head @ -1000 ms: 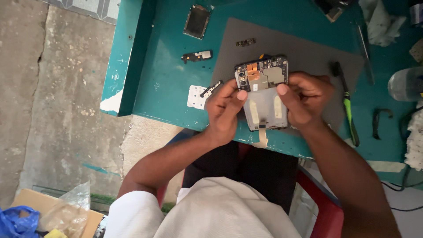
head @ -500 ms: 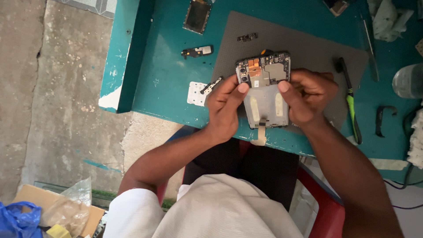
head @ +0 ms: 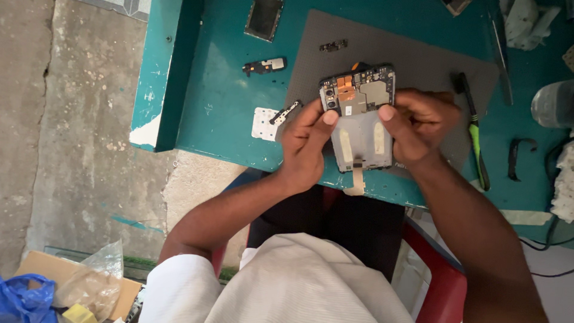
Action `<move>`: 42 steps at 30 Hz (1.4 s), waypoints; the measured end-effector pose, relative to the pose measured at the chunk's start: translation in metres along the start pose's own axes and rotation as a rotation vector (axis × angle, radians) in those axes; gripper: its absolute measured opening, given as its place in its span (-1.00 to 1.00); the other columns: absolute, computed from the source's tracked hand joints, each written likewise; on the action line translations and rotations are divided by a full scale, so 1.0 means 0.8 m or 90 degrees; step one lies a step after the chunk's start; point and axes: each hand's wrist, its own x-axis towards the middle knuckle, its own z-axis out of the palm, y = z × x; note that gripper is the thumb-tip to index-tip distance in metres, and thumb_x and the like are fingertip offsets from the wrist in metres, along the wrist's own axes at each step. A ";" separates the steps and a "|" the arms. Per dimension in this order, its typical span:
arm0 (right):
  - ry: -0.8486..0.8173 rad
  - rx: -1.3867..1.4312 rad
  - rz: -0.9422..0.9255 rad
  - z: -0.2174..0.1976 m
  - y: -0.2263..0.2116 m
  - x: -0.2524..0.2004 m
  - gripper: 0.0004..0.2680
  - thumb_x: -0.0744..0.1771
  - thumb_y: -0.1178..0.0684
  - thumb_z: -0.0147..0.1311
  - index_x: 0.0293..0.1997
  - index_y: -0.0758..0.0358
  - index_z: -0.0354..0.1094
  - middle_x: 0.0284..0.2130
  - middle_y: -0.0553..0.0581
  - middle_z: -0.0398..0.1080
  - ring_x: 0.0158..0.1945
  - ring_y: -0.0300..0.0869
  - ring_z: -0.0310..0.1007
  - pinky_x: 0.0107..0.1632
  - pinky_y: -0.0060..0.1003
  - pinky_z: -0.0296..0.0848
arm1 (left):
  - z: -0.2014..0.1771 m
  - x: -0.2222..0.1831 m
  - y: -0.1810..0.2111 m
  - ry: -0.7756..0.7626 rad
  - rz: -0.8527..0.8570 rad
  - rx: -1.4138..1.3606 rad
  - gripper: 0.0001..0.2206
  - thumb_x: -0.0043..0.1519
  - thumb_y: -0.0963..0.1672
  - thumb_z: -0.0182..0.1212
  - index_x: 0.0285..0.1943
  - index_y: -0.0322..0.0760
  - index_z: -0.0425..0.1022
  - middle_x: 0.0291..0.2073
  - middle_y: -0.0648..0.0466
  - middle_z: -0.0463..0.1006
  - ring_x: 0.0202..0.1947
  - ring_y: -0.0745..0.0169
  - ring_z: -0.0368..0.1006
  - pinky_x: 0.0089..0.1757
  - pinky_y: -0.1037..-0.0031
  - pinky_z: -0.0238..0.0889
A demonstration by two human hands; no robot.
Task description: The person disassembles a smartphone, removes the motherboard, and then reassembles the device by reconnecting internal components and securing them with a screwdriver.
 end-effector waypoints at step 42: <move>-0.175 0.086 0.352 -0.035 -0.023 0.043 -0.89 0.35 0.16 0.18 -0.24 0.44 0.50 -0.49 0.04 0.43 -0.46 -0.35 0.31 -0.38 -0.45 0.21 | -0.033 -0.013 -0.058 0.010 0.138 0.299 -0.57 0.59 -0.03 -0.24 0.13 -0.53 0.44 -0.13 0.01 0.54 -0.13 0.26 0.43 -0.05 0.39 0.33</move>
